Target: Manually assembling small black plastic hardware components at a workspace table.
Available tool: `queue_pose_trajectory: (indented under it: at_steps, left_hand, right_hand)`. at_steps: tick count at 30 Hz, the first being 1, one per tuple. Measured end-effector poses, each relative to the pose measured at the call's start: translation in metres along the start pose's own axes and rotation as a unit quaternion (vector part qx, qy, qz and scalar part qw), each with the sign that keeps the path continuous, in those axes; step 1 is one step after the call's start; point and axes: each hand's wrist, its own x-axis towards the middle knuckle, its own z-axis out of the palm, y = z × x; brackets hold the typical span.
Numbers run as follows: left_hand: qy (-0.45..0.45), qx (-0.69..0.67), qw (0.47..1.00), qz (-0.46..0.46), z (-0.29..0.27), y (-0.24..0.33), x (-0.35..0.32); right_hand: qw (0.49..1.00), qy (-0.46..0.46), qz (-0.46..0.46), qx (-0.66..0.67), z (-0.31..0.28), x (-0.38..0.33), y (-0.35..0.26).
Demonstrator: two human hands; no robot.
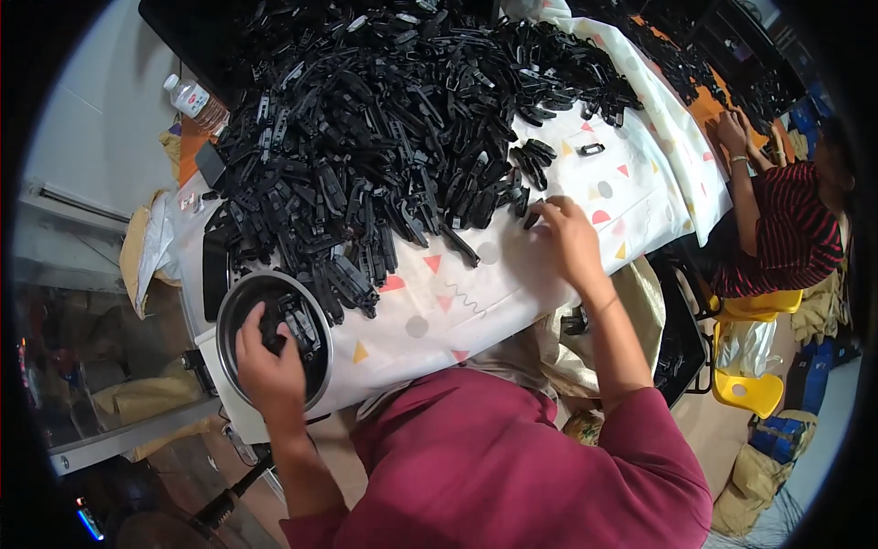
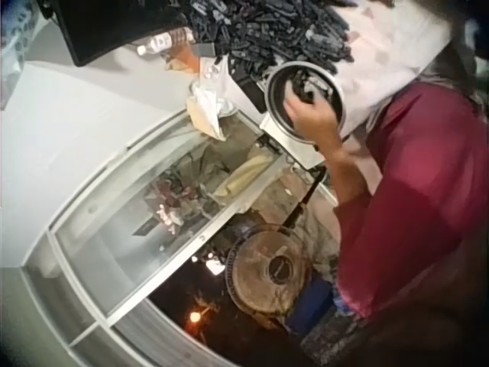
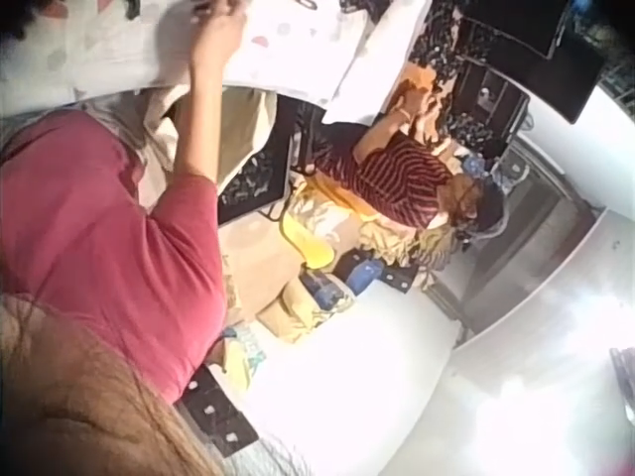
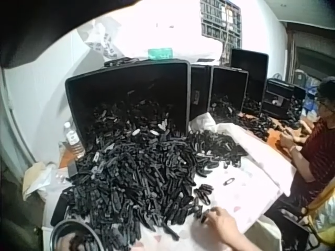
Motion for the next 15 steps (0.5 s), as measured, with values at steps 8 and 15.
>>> queue_pose_trajectory:
  at_steps: [8,15]
  left_hand:
    - [-0.133,-0.006,0.987,0.094,0.062,0.065,0.031]
    - [-0.175,-0.038,0.984,0.006,0.158,0.07,0.047]
  right_hand:
    - [0.998,-0.035,-0.038,-0.045,-0.006,0.001,-0.013]
    - [0.746,-0.046,0.229,0.624,-0.004,-0.022,-0.065]
